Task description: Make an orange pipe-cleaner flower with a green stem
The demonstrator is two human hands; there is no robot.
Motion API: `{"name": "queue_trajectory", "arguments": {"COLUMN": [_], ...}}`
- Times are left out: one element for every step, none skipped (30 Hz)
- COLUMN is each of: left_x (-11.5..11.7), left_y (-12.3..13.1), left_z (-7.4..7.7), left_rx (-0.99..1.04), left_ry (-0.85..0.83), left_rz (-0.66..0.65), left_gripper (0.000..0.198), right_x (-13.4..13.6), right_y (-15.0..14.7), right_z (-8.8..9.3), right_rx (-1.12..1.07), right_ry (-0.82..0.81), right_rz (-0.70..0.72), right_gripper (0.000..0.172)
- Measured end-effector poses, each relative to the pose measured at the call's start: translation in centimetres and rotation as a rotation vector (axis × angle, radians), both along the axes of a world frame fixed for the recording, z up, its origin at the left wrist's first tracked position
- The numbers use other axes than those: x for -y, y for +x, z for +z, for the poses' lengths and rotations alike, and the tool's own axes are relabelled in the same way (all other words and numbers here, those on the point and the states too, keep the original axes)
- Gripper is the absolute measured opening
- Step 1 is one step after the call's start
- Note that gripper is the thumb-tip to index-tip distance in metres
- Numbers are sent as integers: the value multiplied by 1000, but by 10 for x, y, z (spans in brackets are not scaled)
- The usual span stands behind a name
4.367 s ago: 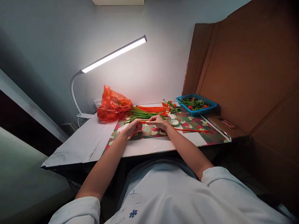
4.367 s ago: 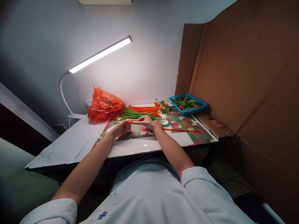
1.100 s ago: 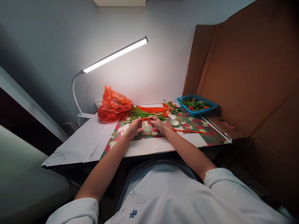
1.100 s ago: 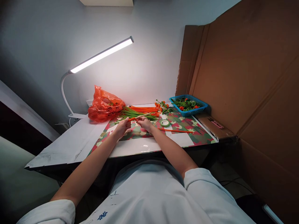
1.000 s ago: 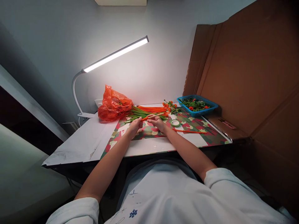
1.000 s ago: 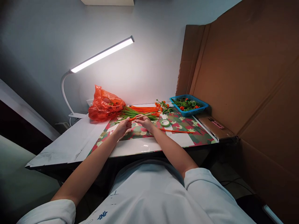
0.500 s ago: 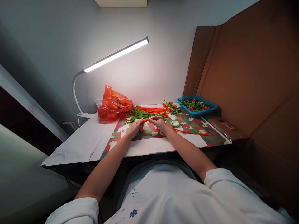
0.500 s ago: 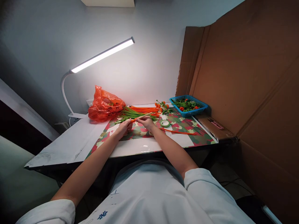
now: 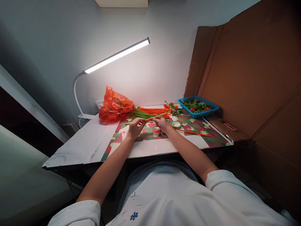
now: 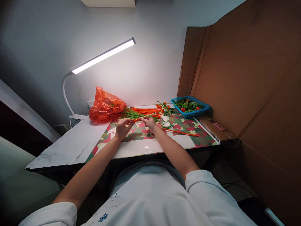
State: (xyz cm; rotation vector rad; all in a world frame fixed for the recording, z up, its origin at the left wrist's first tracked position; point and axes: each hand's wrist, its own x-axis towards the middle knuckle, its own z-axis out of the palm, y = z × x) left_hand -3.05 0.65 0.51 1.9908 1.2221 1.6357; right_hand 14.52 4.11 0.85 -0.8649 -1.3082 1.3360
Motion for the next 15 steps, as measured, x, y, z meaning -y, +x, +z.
{"name": "queue_trajectory", "arguments": {"left_x": [0, 0, 0, -1, -2, -3, -4, -5, -7, -7, -7, -7, -7, -6, -5], "left_y": [0, 0, -1, -1, -2, -3, -3, -4, -4, -4, -4, -4, -3, -3, -2], "left_z": [0, -1, -1, -2, -3, -4, -5, -7, -7, -8, -9, -9, -9, -9, -9], "left_rx": [-3, -2, 3, 10, 20, 31, 41, 51, 59, 64, 67, 68, 67, 64, 61], "left_ry": [-1, -4, -11, -20, -33, -50, -71, -93, -117, -140, -161, -180, -198, -215, -231], "left_rz": [-3, -5, -7, -11, -17, -27, -42, -60, -82, -103, -123, -141, -158, -175, -193], "left_gripper": [8, 9, 10, 12, 14, 16, 19, 21, 24, 25, 27, 28, 28, 28, 28], "right_x": [0, 0, 1, 1, 2, 2, 3, 4, 4, 5, 5, 5, 5, 5, 5], "right_y": [0, 1, 1, 2, 2, 2, 3, 2, 2, 2, 1, 1, 1, 0, 0], "right_z": [0, 0, 0, -1, -1, -2, -2, -3, -3, -3, -3, -3, -4, -4, -5], "right_rx": [4, 10, 17, 25, 34, 41, 46, 48, 49, 48, 48, 47, 47, 46, 46], "right_ry": [-2, -1, 2, 6, 12, 20, 30, 41, 55, 70, 86, 101, 116, 131, 144], "right_rz": [10, 20, 31, 40, 46, 50, 52, 53, 56, 61, 71, 81, 92, 103, 113], "right_gripper": [43, 43, 42, 41, 39, 38, 37, 37, 37, 37, 38, 38, 39, 39, 40]}}
